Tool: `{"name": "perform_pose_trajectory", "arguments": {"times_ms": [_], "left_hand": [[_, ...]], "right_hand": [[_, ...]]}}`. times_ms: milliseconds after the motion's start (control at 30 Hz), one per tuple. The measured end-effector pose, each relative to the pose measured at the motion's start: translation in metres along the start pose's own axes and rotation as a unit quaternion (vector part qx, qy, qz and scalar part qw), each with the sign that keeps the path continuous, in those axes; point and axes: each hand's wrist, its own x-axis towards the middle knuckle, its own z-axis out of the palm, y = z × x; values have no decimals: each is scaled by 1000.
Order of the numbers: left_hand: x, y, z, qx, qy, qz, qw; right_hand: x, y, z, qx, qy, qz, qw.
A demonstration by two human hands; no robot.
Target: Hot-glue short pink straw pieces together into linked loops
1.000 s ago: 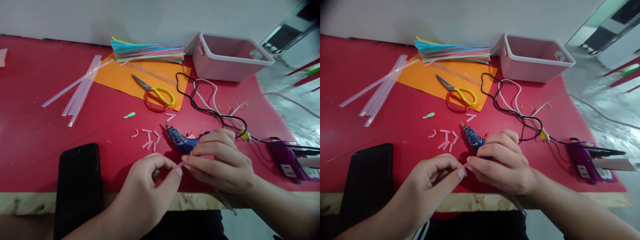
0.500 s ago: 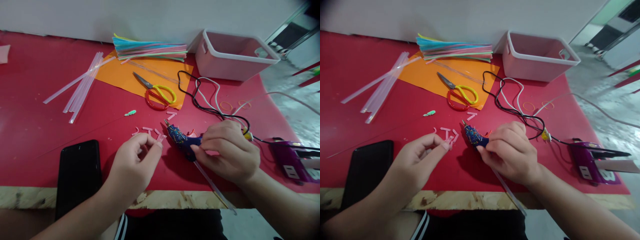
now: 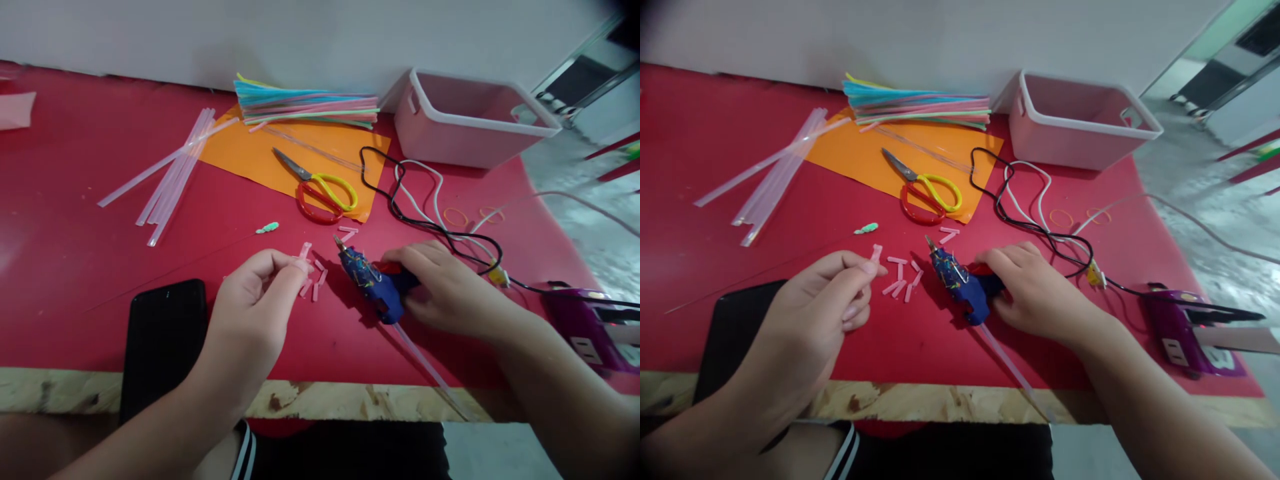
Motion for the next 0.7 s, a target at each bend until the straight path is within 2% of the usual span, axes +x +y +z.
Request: {"name": "perform_pose_trajectory", "arguments": {"times_ms": [67, 167, 233, 333, 567, 700], "left_hand": [[0, 1, 0, -5, 5, -3, 1000], [-1, 4, 1, 7, -7, -12, 1000], [-3, 7, 3, 28, -22, -20, 999], [-7, 10, 5, 70, -53, -32, 996], [-12, 13, 10, 110, -72, -26, 991], [-15, 19, 13, 108, -52, -45, 992]], "right_hand": [[-1, -2, 1, 21, 66, -9, 998], [-4, -5, 2, 138, 143, -33, 979], [-7, -6, 5, 205, 142, -64, 966], [-9, -7, 11, 236, 99, -98, 962], [-4, -10, 11, 198, 98, -124, 967], [0, -13, 7, 167, 98, -137, 971]]}}
